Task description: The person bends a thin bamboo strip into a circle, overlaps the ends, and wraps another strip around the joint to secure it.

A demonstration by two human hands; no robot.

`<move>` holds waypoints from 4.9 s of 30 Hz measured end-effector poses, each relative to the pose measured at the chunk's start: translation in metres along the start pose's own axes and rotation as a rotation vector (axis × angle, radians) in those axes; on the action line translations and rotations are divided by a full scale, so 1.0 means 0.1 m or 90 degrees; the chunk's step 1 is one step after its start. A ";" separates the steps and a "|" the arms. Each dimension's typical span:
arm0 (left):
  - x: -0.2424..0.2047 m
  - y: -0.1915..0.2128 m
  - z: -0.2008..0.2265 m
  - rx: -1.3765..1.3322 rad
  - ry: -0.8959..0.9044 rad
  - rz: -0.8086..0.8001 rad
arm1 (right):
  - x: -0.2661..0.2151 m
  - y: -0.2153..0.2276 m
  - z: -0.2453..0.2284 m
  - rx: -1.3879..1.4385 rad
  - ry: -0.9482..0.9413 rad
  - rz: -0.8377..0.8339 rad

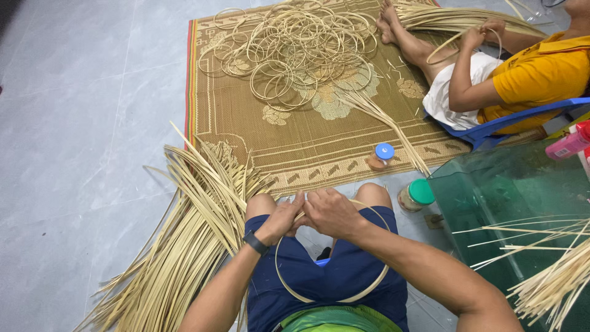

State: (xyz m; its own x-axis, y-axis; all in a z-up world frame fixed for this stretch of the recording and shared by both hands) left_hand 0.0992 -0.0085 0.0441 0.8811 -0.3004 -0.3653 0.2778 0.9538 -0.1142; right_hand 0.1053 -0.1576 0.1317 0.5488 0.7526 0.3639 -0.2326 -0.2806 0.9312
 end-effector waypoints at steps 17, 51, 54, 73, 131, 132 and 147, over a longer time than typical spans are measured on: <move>-0.06 -0.03 0.05 -0.061 -0.077 0.054 | 0.08 -0.03 -0.04 0.138 -0.154 0.065; -0.17 0.61 0.32 -0.518 -0.210 0.153 | -0.51 -0.14 1.28 1.292 -0.571 0.134; -0.19 0.63 0.40 -0.565 -0.249 0.127 | -0.42 -0.10 1.29 1.291 -0.558 0.126; -1.07 1.58 -2.10 -0.139 0.242 0.633 | -0.16 -0.77 1.45 1.032 -0.544 0.210; -2.39 2.06 -1.52 0.364 0.192 0.443 | -3.33 0.36 2.36 0.771 -0.685 1.054; -2.42 2.08 -1.55 0.255 0.231 0.518 | -3.31 0.39 2.31 0.708 -0.683 1.041; -1.45 1.32 -0.01 -0.690 -0.603 0.140 | -1.61 0.39 1.27 0.900 -0.575 0.622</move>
State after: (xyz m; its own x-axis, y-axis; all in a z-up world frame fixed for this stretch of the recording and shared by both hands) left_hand 0.0074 0.1612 0.0810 0.9031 0.3704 0.2175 0.0646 0.3836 -0.9213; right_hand 0.1098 -0.3654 0.1117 0.9450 -0.2862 0.1582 -0.2055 -0.8961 -0.3934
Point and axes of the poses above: each hand's wrist, its own x-axis towards the middle knuckle, its own y-axis out of the back of the hand, z = x × y, the point moved 4 cm from there along x, towards the middle knuckle, and after that the axes turned 7 degrees about -y, right-handed, at the moved point
